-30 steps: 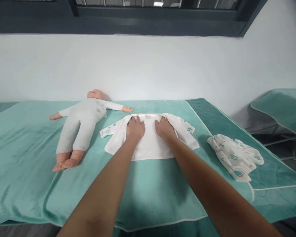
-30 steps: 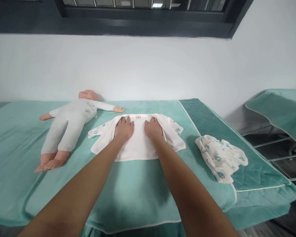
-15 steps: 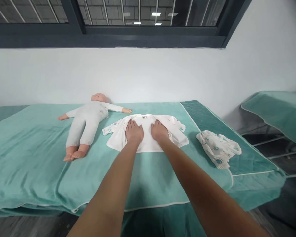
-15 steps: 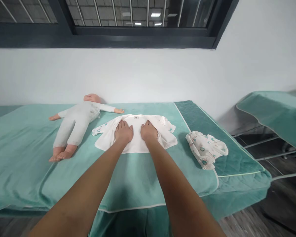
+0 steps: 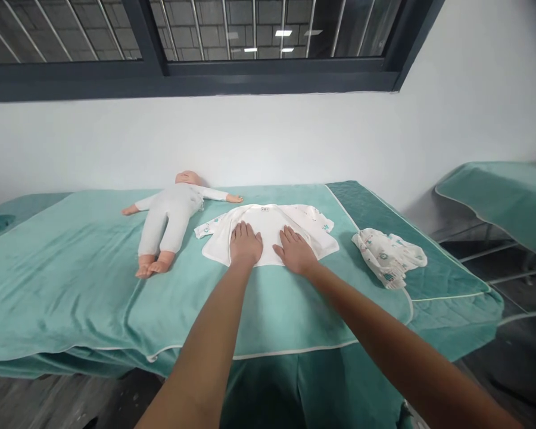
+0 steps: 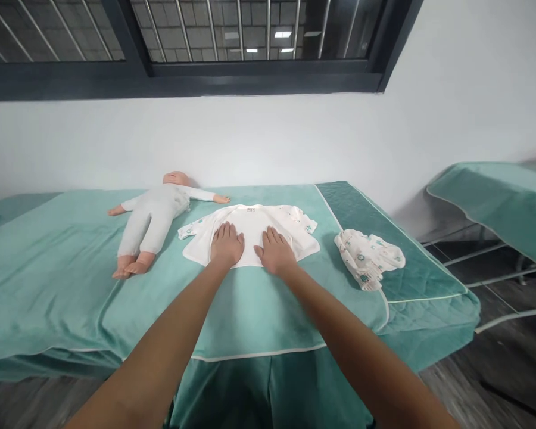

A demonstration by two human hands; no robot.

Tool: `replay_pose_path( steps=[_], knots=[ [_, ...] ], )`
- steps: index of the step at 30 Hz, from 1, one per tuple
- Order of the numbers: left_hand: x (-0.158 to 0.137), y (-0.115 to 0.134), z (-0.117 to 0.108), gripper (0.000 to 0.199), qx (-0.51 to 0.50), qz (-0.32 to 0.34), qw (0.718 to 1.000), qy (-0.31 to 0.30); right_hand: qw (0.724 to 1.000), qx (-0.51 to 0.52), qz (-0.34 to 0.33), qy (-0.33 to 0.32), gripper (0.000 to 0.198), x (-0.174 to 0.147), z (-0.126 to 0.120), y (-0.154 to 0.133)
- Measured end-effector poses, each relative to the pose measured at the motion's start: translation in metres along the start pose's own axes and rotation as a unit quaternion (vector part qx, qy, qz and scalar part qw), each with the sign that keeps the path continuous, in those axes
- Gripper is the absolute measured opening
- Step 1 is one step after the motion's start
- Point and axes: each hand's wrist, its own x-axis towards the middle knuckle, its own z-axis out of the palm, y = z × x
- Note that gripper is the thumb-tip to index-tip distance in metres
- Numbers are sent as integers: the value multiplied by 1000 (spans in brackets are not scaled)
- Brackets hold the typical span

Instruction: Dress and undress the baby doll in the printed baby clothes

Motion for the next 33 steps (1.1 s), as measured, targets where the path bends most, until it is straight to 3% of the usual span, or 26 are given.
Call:
replay_pose_path(
  steps=[3,6,9,11,12,14,16,21,27,30,33],
  knots=[
    [-1,-1,1,62,0,8,1000,22,998,26,-60,12,63,-31,-2,4],
    [-2,-2,1,58,-4,19,999,45,987,142,-78,-9,57,-45,-17,18],
    [-2,-3,2,53,-11,21,998,64,965,251,29,67,46,-32,-40,49],
    [-3,-4,2,51,-15,22,997,74,952,218,127,175,42,-15,-53,76],
    [-3,-4,1,50,-17,24,996,79,946,183,179,199,43,-6,-56,90],
    [-3,-4,1,48,-22,27,996,85,943,136,254,164,47,10,-56,115],
    [-3,-4,1,46,-26,26,995,90,940,128,288,131,48,23,-50,131],
    [-1,-5,-2,42,-38,18,995,94,927,174,279,179,33,40,-35,148],
    [7,-4,-3,38,-45,6,994,96,882,239,257,314,41,60,-38,168],
    [11,-4,-2,37,-46,4,994,102,859,227,228,399,38,66,-35,177],
    [14,-4,-1,35,-46,3,993,112,856,186,213,433,38,67,-26,180]
  ],
)
